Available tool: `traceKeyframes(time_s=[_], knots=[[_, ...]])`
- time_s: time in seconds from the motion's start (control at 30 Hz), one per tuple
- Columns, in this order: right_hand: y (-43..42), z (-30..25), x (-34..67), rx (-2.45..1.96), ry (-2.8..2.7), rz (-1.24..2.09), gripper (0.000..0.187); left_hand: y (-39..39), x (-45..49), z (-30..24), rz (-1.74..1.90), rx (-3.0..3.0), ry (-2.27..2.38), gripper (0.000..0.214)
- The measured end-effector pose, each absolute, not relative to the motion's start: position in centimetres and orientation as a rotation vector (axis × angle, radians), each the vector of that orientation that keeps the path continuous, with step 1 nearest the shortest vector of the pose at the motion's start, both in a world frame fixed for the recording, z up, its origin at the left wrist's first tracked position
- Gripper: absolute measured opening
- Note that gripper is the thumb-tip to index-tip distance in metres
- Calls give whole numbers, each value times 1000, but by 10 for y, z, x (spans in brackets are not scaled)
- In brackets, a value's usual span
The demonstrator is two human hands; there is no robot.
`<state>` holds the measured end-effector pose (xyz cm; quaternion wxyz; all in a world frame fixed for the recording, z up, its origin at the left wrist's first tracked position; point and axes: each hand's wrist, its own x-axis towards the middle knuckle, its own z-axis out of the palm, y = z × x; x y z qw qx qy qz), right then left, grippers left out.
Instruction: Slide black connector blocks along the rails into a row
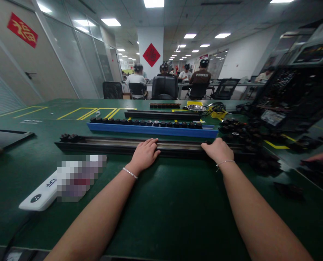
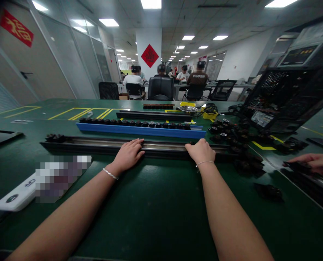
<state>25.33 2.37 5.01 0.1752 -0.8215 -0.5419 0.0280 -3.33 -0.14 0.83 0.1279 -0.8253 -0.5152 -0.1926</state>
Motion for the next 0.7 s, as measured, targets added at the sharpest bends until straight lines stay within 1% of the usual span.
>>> traceKeyframes(time_s=[0.2,0.47,0.7], knots=[[26,45,256,-2268,-1543,59,52,-1,-34,8,-564,-2402,-1510,26],[29,25,253,-2123,-1510,-122,33,0,-35,7,-582,-2413,-1522,27],[32,19,258,-2087,-1501,-147,30,2,-35,7,-584,-2413,-1513,26]])
